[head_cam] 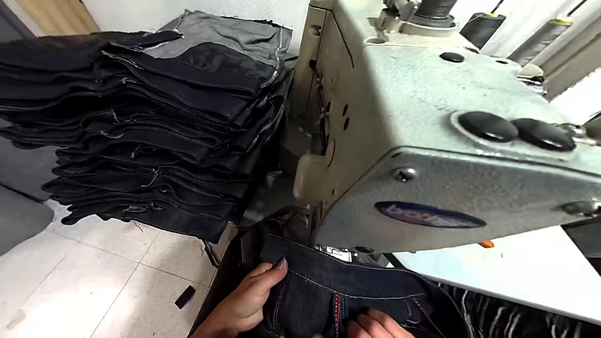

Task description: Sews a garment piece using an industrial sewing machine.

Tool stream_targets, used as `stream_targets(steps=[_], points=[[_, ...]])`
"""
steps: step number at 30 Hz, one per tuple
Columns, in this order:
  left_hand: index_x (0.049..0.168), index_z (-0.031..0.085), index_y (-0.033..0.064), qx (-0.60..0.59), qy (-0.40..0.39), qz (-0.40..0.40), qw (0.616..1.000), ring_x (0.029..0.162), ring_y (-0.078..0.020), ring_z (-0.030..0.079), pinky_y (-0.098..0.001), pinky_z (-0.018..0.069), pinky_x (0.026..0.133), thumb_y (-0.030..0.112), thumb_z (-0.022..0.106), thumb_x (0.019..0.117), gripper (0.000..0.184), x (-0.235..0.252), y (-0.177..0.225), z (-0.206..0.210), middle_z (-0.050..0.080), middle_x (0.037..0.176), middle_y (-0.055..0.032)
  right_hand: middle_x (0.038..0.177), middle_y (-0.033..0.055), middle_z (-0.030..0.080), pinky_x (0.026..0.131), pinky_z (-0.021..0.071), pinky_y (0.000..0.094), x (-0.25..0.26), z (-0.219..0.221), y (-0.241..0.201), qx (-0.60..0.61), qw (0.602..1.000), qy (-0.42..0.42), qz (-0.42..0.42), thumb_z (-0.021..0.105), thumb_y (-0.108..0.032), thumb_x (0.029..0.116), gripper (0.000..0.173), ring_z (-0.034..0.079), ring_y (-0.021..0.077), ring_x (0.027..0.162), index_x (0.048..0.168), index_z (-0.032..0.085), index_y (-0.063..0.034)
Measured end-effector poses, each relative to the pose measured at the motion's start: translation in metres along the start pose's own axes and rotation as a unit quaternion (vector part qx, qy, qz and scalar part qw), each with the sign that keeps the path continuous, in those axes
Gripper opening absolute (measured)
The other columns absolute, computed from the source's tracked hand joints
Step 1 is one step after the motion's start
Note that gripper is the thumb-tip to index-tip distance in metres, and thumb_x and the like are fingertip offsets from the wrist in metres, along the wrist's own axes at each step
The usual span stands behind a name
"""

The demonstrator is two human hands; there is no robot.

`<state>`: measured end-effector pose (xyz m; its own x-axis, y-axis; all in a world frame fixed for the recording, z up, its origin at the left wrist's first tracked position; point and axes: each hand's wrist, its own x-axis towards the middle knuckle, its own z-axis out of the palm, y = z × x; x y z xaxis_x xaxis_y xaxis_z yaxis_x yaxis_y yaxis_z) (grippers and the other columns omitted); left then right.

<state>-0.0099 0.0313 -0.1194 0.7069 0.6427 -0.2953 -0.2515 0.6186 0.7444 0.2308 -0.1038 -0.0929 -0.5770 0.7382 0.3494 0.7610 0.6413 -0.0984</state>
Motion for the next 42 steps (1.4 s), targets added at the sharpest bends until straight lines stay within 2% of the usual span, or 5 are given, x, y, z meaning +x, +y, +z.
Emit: stream_targets(steps=[18, 24, 29, 36, 42], points=[[0.102, 0.068, 0.0075, 0.112, 0.076, 0.043, 0.990, 0.095, -0.0089, 0.073, -0.0321, 0.0600, 0.090, 0.021, 0.048, 0.1071, 0.025, -0.005, 0.006, -0.011, 0.077, 0.098, -0.0010, 0.088, 0.0012, 0.074, 0.071, 0.0587, 0.0159, 0.054, 0.001, 0.030, 0.260, 0.897, 0.184, 0.307, 0.071, -0.010, 0.0907, 0.012, 0.069, 0.0002, 0.077, 0.099, 0.074, -0.0030], [0.131, 0.059, -0.0023, 0.610, 0.306, 0.296, 0.668, 0.074, -0.0254, 0.066, -0.0418, 0.0561, 0.061, 0.036, 0.070, 0.0915, 0.056, -0.021, 0.035, 0.013, 0.068, 0.104, -0.0170, 0.084, 0.0026, 0.074, 0.083, 0.0495, 0.0142, 0.054, 0.010, 0.040, 0.058, 0.939, 0.219, 0.257, 0.069, -0.023, 0.0896, 0.011, 0.067, 0.0070, 0.088, 0.086, 0.076, -0.0149], [0.119, 0.063, -0.0055, 0.367, 0.020, 0.121, 0.922, 0.077, -0.0165, 0.075, -0.0332, 0.0633, 0.071, 0.014, 0.066, 0.0992, 0.028, -0.019, 0.020, 0.071, 0.075, 0.094, -0.0127, 0.081, 0.0036, 0.073, 0.079, 0.0504, 0.0144, 0.059, 0.011, 0.035, 0.027, 0.939, 0.239, 0.245, 0.068, -0.018, 0.0889, 0.010, 0.067, 0.0084, 0.083, 0.085, 0.075, -0.0129], [0.095, 0.056, 0.0013, 0.255, 0.113, 0.082, 0.957, 0.069, -0.0176, 0.076, -0.0336, 0.0659, 0.066, 0.002, 0.067, 0.0947, 0.011, -0.006, 0.007, 0.075, 0.074, 0.080, -0.0079, 0.100, 0.0079, 0.074, 0.093, 0.0516, 0.0228, 0.050, 0.013, 0.026, -0.067, 0.971, 0.163, 0.163, 0.051, 0.002, 0.0982, 0.028, 0.068, 0.0193, 0.101, 0.108, 0.075, -0.0094], [0.104, 0.067, 0.0199, 0.681, 0.074, 0.515, 0.515, 0.084, -0.0136, 0.057, -0.0271, 0.0449, 0.086, 0.032, 0.060, 0.1030, 0.014, 0.009, 0.000, 0.031, 0.061, 0.083, 0.0040, 0.102, 0.0097, 0.063, 0.089, 0.0507, 0.0223, 0.037, 0.017, 0.036, 0.004, 0.964, 0.168, 0.206, 0.048, -0.002, 0.0981, 0.038, 0.061, 0.0180, 0.099, 0.117, 0.072, -0.0229]])
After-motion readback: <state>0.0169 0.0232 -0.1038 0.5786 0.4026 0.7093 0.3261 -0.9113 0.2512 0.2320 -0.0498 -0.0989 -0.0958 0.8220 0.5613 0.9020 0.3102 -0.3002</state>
